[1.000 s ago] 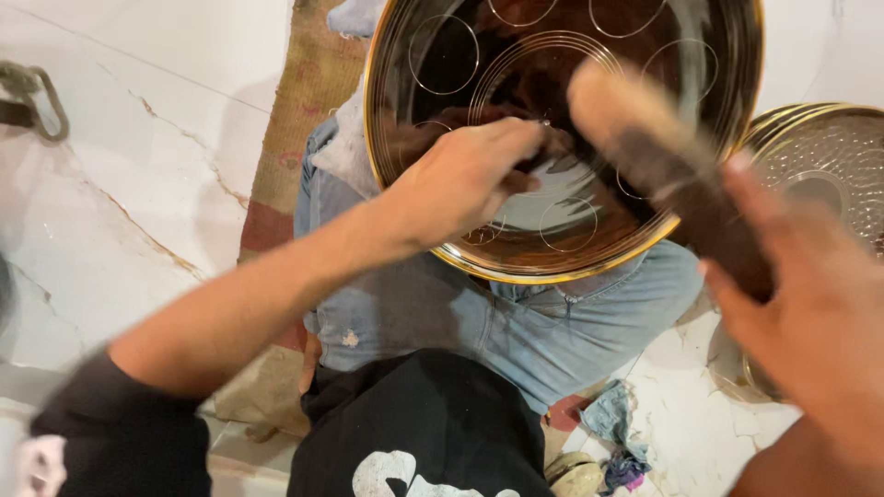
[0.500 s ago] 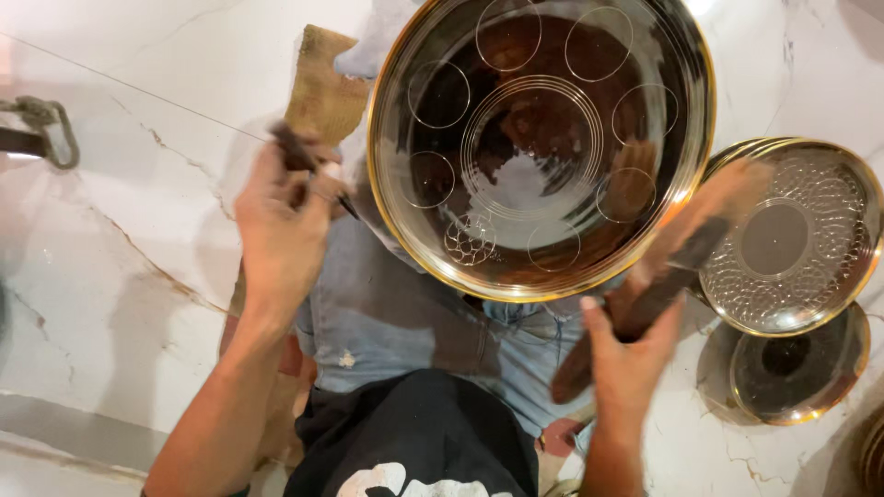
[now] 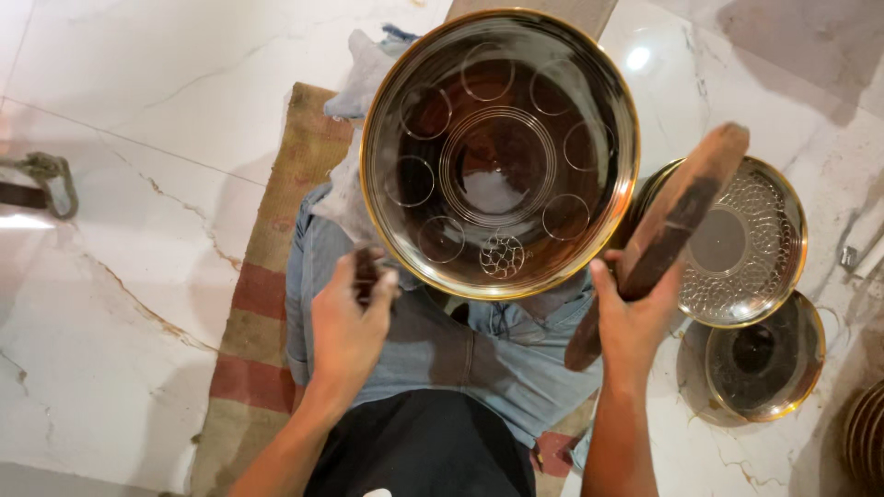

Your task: The person sits on the floor with a large brass tray resting on their lap and hammers decorative patterns into its surface, holding a small punch against the metal with one hand while striking it with a wooden mallet in the other. They occasionally reposition the tray and wipe the surface with a cloth, with other finished trays stacked nearby.

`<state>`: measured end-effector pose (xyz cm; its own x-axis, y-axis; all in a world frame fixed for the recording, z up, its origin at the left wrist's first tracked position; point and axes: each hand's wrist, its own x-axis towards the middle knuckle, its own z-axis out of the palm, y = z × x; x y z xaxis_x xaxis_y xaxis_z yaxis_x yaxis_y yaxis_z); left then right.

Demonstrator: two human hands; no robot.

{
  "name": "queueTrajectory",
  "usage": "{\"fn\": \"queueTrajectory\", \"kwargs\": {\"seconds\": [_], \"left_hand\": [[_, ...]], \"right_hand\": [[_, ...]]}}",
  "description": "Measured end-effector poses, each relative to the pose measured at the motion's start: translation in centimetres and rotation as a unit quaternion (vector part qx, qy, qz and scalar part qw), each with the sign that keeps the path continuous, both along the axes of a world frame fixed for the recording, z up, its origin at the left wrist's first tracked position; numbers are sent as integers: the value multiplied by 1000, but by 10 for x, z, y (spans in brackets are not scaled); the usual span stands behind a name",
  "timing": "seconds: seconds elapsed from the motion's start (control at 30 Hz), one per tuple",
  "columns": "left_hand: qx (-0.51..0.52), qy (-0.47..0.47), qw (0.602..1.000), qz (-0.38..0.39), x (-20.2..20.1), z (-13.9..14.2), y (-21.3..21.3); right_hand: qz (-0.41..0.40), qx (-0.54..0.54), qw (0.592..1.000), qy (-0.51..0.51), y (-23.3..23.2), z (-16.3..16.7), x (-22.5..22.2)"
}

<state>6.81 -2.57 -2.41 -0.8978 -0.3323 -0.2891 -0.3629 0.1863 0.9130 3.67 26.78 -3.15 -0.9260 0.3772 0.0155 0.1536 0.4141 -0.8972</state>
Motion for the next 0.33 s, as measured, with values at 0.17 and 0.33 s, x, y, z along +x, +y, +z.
{"fn": "queueTrajectory", "kwargs": {"seconds": [0.17, 0.33], "left_hand": [[256, -19, 965, -47, 23, 10, -7], [442, 0, 840, -315, 24, -8, 26]], "right_hand": [[-16, -28, 999, -37, 8, -11, 39], [7, 1, 994, -107, 27, -36, 83]]}}
